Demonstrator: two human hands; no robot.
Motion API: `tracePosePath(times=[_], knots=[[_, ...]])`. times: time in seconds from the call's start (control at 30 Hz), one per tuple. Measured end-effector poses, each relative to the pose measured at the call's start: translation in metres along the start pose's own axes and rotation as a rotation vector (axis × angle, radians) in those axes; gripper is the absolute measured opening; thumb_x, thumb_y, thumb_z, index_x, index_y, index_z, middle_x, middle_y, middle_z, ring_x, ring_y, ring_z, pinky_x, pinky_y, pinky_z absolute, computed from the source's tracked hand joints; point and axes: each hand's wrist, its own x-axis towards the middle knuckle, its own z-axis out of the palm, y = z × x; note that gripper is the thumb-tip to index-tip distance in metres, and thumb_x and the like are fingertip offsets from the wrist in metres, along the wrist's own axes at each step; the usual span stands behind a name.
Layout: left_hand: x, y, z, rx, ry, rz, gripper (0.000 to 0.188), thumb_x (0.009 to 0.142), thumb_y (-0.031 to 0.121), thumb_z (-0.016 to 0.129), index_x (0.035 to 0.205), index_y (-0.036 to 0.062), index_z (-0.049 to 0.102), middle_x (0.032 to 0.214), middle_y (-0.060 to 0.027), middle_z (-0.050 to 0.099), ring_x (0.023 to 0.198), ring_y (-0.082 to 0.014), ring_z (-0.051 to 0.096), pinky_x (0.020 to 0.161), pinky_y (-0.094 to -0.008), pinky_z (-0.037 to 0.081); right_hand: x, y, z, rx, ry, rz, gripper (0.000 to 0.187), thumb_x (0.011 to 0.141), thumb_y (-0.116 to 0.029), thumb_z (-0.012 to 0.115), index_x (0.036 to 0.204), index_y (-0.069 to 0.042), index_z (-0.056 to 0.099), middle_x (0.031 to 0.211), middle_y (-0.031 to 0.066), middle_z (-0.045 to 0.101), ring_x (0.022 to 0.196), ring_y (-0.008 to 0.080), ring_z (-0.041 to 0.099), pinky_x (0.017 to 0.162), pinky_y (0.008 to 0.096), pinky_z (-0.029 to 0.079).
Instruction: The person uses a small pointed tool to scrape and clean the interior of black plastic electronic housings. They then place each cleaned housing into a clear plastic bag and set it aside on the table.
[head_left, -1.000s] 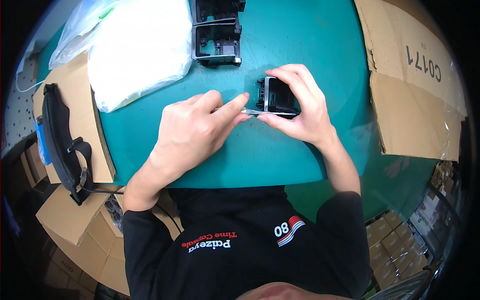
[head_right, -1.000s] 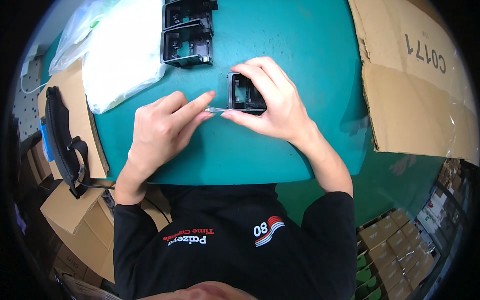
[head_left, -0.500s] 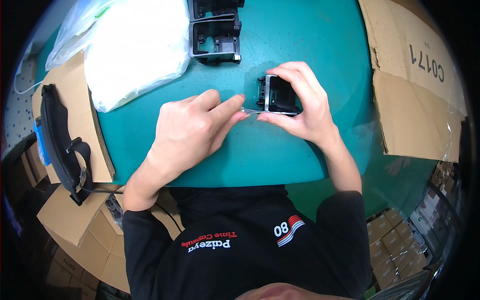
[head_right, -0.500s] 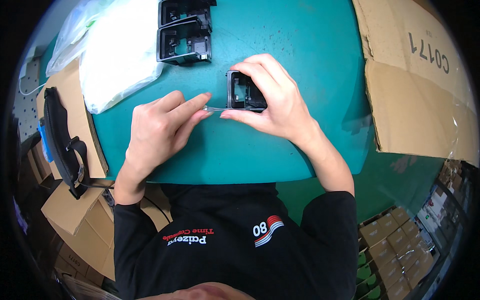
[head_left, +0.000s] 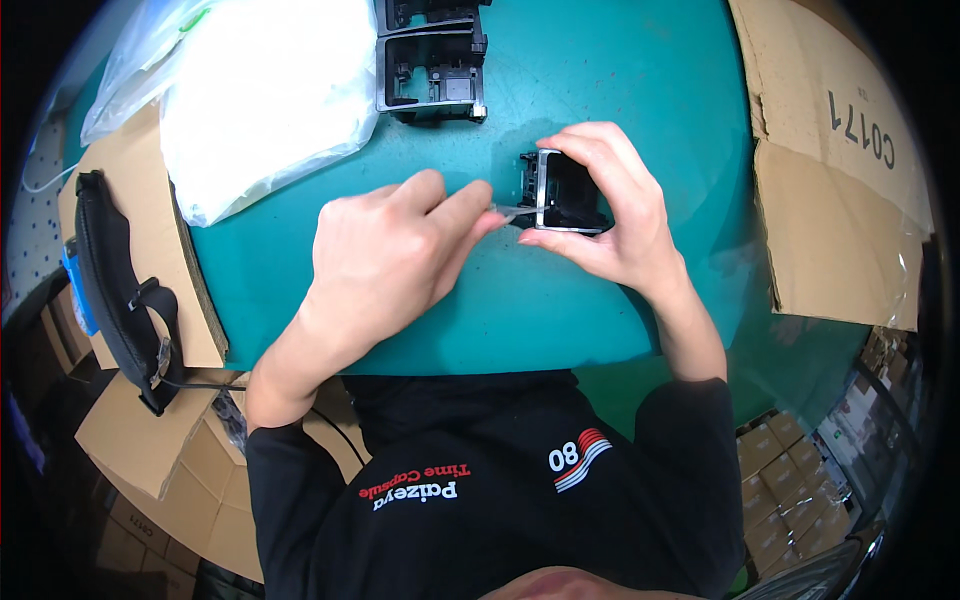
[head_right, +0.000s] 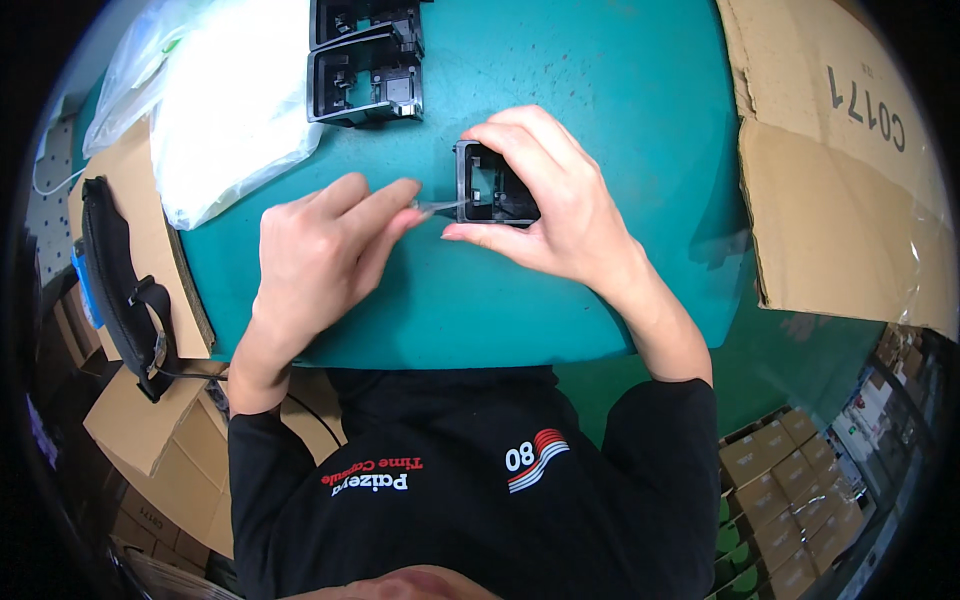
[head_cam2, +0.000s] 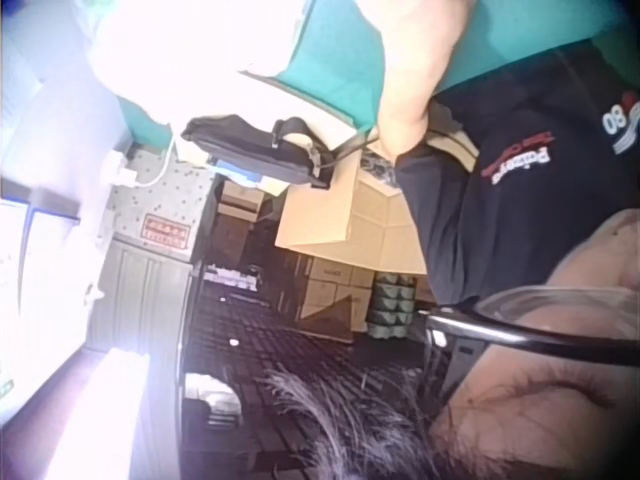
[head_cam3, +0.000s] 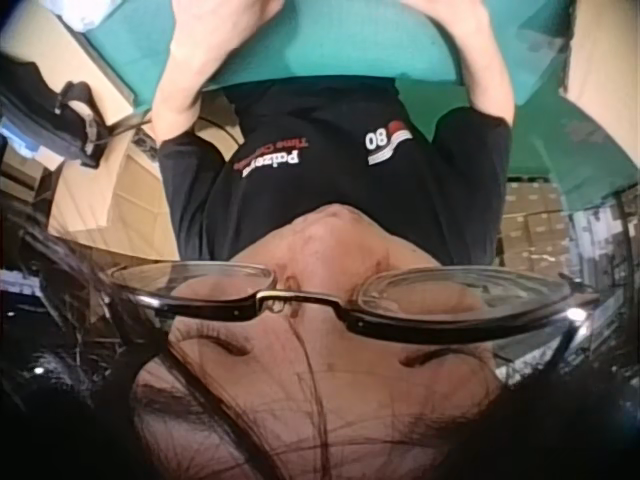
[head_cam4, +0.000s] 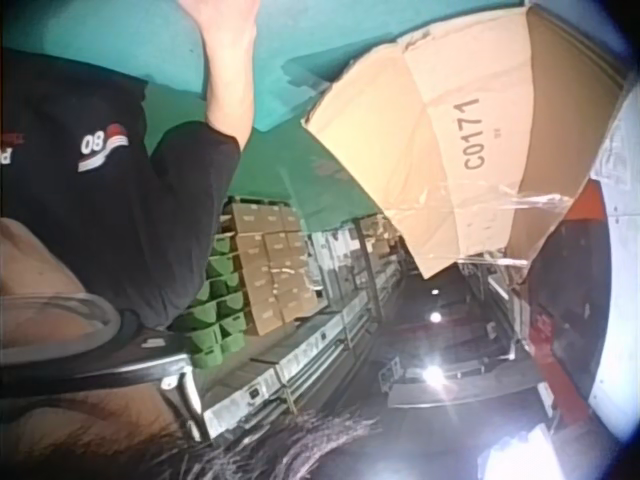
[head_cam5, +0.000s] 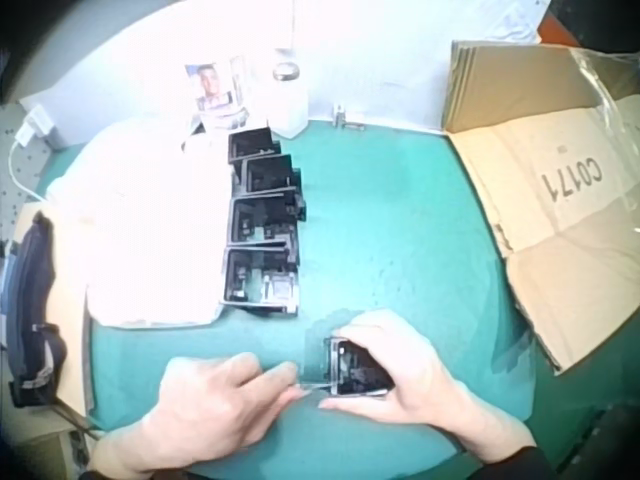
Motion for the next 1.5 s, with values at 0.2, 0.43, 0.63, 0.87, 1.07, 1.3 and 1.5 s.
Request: tracePosePath(times=[0.2,0.43,0.63,0.87,1.07,1.3,1.5], knots=[[0.000,-0.001,-0.003,-0.022,-0.009,0.021,0.021,0.085,0.024,0.077,0.103,0.0143,0.074,0.066,-0.0038,0.048,0.050,-0.0223,0.054,0.046,-0.0354,0.041,-0.001,0.001,0.000,0.006,0.003,0.005,0.064,0.065,-0.028,0.093,0.115,0.000,0.063,0.108,0.0155,0.064,0.097,0.0326,0.064,0.084,0.0392,0.055],[-0.004,0.005,-0.005,0.028,-0.041,0.020,0.021,0.084,0.024,0.077,0.103,0.0150,0.074,0.066,-0.0037,0.047,0.049,-0.0216,0.053,0.046,-0.0346,0.041,-0.001,0.002,0.001,0.006,0.008,-0.004,0.065,0.065,-0.027,0.093,0.115,0.000,0.062,0.108,0.0152,0.064,0.097,0.0322,0.065,0.083,0.0384,0.055],[0.001,0.005,-0.004,0.056,-0.028,0.014,0.019,0.085,0.024,0.077,0.101,0.0150,0.073,0.066,-0.0036,0.047,0.049,-0.0215,0.053,0.046,-0.0347,0.040,-0.001,0.002,0.000,-0.016,0.014,-0.022,0.065,0.064,-0.026,0.093,0.116,0.000,0.062,0.107,0.0151,0.064,0.096,0.0324,0.064,0.083,0.0382,0.055],[0.000,0.008,-0.003,0.035,-0.029,0.022,0.016,0.086,0.024,0.076,0.099,0.0151,0.074,0.065,-0.0037,0.047,0.049,-0.0222,0.053,0.046,-0.0351,0.041,-0.004,0.002,0.001,0.000,0.020,-0.011,0.065,0.065,-0.026,0.093,0.116,0.000,0.062,0.107,0.0151,0.063,0.095,0.0324,0.065,0.081,0.0377,0.056],[0.003,0.007,-0.002,0.065,-0.012,0.013,0.013,0.089,0.027,0.074,0.095,0.0157,0.072,0.064,-0.0036,0.048,0.049,-0.0222,0.055,0.044,-0.0356,0.041,-0.004,0.002,0.002,0.008,0.030,0.011,0.063,0.065,-0.025,0.093,0.116,-0.001,0.063,0.105,0.0137,0.062,0.092,0.0309,0.065,0.078,0.0369,0.056],[0.013,0.001,0.000,0.101,0.035,-0.023,0.016,0.093,0.033,0.068,0.089,0.0180,0.069,0.064,-0.0037,0.049,0.051,-0.0233,0.059,0.044,-0.0360,0.044,-0.006,0.003,0.001,-0.008,0.034,0.024,0.066,0.064,-0.027,0.094,0.116,-0.002,0.062,0.100,0.0129,0.060,0.086,0.0297,0.064,0.075,0.0361,0.056],[0.022,-0.001,0.000,0.084,0.039,-0.057,0.016,0.093,0.029,0.069,0.095,0.0130,0.073,0.067,-0.0062,0.056,0.053,-0.0268,0.060,0.048,-0.0376,0.046,-0.009,0.009,0.004,0.015,0.081,0.034,0.067,0.063,-0.029,0.096,0.110,0.000,0.058,0.099,0.0139,0.060,0.085,0.0309,0.064,0.075,0.0357,0.055]])
